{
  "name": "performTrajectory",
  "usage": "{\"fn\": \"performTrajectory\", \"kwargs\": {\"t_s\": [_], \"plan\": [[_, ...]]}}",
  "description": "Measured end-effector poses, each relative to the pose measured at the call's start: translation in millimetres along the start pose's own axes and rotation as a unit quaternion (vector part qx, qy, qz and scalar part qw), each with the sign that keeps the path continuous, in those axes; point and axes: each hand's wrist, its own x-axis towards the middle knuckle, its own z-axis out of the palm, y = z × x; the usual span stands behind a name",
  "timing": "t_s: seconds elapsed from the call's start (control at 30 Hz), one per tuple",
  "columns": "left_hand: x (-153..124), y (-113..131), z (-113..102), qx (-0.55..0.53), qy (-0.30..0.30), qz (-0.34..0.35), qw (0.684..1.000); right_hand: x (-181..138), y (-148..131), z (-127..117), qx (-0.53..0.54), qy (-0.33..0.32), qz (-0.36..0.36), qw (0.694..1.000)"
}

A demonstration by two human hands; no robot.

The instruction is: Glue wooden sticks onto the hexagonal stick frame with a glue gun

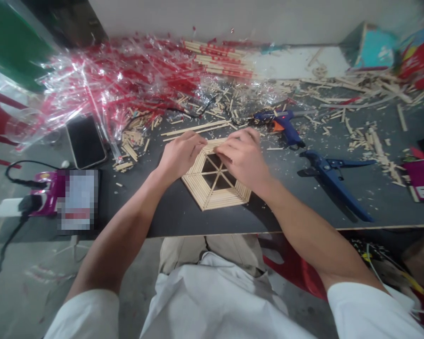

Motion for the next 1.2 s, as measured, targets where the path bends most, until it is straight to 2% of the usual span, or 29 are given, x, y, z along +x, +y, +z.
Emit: {"fn": "performTrajectory", "kwargs": {"t_s": [0.37,0.67,1.2], "plan": [[0.5,0.9,2.2,-0.010,0.003,-0.006,1.000,-0.4,-1.2,-0.9,0.020,-0.033,0.001,0.999],[0.3,0.4,2.3,-0.004,0.002,-0.003,1.000,-0.5,-1.8,0.7,0.014,-0.026,-0.004,1.000],[0.7,0.7,3.2,0.001,0.000,0.003,1.000,0.7,-3.7,-1.3,-0.045,-0.063,-0.013,0.997]]}}
